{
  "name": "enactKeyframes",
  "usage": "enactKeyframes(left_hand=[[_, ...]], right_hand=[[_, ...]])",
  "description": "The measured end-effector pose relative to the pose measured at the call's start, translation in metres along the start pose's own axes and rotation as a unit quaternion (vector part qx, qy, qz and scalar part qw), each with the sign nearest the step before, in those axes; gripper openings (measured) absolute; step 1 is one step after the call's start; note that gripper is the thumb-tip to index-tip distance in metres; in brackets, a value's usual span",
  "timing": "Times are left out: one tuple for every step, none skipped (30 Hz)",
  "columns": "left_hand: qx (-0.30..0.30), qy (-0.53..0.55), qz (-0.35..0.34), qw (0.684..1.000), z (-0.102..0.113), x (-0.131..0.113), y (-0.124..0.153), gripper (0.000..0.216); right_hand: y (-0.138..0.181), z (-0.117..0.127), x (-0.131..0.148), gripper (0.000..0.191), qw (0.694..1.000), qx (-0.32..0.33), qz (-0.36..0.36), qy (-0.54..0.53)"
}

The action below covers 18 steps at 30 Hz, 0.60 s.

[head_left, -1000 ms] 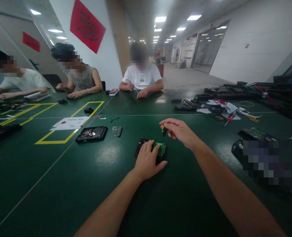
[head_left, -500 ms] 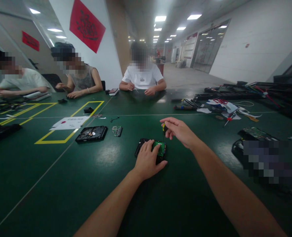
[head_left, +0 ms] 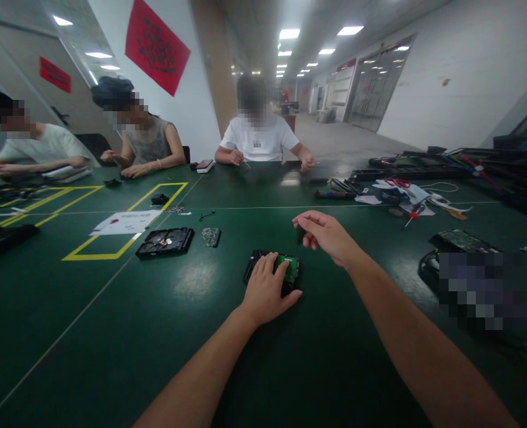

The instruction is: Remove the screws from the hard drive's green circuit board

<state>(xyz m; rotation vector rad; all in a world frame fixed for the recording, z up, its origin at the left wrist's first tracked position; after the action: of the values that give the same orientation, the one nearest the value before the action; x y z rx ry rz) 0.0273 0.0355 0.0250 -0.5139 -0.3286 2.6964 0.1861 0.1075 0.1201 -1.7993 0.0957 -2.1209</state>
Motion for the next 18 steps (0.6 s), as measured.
enactKeyframes(left_hand=[[0.001,0.0,0.001,1.0,0.0001,0.0001,0.0,0.074],[0.001,0.0,0.002,1.0,0.0001,0.0003,-0.0001,0.074],[0.002,0.001,0.003,1.0,0.0,0.0004,-0.0001,0.074],[0.003,0.002,0.003,1.0,-0.0001,0.0005,-0.0002,0.074],[0.003,0.004,0.003,1.0,-0.0001,0.0006,-0.0003,0.074],[0.003,0.006,0.002,1.0,-0.0002,0.0006,-0.0003,0.074],[0.003,0.008,0.001,1.0,-0.0002,0.0006,-0.0003,0.074],[0.003,0.01,0.002,1.0,-0.0001,0.0007,-0.0003,0.075],[0.002,0.011,0.002,1.0,-0.0001,0.0008,-0.0002,0.075],[0.003,0.011,0.003,1.0,-0.0003,0.0009,-0.0002,0.074],[0.003,0.011,0.002,1.0,-0.0005,0.0008,-0.0001,0.074],[0.004,0.01,0.002,1.0,-0.0007,0.0008,0.0,0.074],[0.004,0.008,0.002,1.0,-0.0009,0.0007,0.0001,0.074],[0.004,0.007,0.002,1.0,-0.0011,0.0006,0.0001,0.074],[0.003,0.006,0.003,1.0,-0.0012,0.0006,0.0001,0.074],[0.003,0.005,0.004,1.0,-0.0012,0.0005,-0.0001,0.074],[0.003,0.004,0.005,1.0,-0.0011,0.0004,-0.0002,0.074],[0.003,0.003,0.005,1.0,-0.001,0.0003,-0.0003,0.075]], right_hand=[[0.0,0.0001,0.0009,0.023,1.0,0.001,0.002,0.004],[0.0001,-0.0001,0.002,0.024,1.0,0.003,0.003,0.006],[0.0004,-0.0008,0.0032,0.024,1.0,0.007,0.004,0.006],[0.0007,-0.0018,0.0044,0.024,1.0,0.012,0.005,0.006],[0.0011,-0.0028,0.0058,0.024,1.0,0.016,0.006,0.004],[0.0015,-0.0038,0.0071,0.024,1.0,0.02,0.008,0.002],[0.0018,-0.0045,0.0082,0.023,1.0,0.022,0.012,-0.001],[0.002,-0.0047,0.0089,0.022,1.0,0.019,0.015,-0.003],[0.0021,-0.0043,0.0089,0.021,1.0,0.013,0.018,-0.004],[0.0022,-0.0036,0.0082,0.022,1.0,0.004,0.018,-0.004],[0.0023,-0.0026,0.0069,0.024,1.0,-0.005,0.016,-0.003],[0.0024,-0.0016,0.0052,0.027,1.0,-0.014,0.011,0.001],[0.0026,-0.001,0.0037,0.03,1.0,-0.019,0.007,0.006],[0.0028,-0.0011,0.0027,0.033,1.0,-0.018,0.003,0.011],[0.003,-0.0018,0.0024,0.034,1.0,-0.012,0.003,0.013],[0.0032,-0.0031,0.0028,0.033,1.0,-0.003,0.005,0.011],[0.0033,-0.0047,0.0037,0.03,1.0,0.007,0.007,0.003],[0.0035,-0.0061,0.0047,0.026,1.0,0.016,0.008,-0.007]])
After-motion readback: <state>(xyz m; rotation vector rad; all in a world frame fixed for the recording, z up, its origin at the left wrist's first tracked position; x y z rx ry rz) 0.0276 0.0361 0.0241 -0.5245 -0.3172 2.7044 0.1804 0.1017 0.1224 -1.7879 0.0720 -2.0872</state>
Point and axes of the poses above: each hand's wrist, its own y-axis away from the middle knuckle, its own z-axis out of the back of the hand, x = y × z, the point moved 6 cm from there along -y, towards the middle knuckle, and after that the axes turned 9 degrees about z, right-handed, at the moved point
